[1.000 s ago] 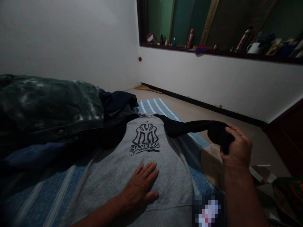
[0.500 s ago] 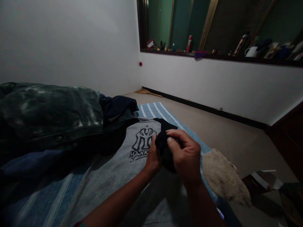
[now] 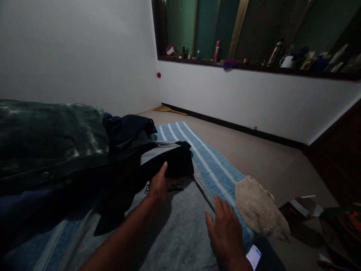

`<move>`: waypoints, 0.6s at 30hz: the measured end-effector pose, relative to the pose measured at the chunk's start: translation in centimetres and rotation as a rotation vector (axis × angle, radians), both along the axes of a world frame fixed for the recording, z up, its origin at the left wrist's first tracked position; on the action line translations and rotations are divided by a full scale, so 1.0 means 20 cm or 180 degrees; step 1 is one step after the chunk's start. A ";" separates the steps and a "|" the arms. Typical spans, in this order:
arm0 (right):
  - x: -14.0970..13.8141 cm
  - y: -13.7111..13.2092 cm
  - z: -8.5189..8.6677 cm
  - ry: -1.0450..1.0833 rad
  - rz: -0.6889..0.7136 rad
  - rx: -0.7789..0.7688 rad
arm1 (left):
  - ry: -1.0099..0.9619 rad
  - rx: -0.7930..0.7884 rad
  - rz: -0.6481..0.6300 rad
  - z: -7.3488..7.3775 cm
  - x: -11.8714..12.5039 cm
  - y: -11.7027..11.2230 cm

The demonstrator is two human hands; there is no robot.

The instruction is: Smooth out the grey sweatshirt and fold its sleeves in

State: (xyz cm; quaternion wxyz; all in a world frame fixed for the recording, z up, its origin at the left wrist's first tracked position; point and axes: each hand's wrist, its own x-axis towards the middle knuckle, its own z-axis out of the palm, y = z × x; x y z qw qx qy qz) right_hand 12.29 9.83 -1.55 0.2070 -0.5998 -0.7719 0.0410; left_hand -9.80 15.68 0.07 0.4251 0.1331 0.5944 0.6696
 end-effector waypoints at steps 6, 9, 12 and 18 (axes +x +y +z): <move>0.06 -0.04 -0.06 -0.0445 -0.0242 -0.0537 | 0.0717 0.0025 -0.0247 0.13 -0.09 0.06; 0.03 -0.05 -0.03 -0.0310 -0.0139 -0.0460 | 0.1205 0.0154 -0.0366 0.21 -0.14 0.07; -0.04 -0.09 0.01 -0.0081 0.0055 -0.0316 | 0.1696 0.0321 -0.0417 0.30 -0.23 0.03; -0.21 -0.25 0.07 0.0245 0.1144 -0.0661 | 0.2449 -0.0384 -0.0213 0.27 -0.47 -0.18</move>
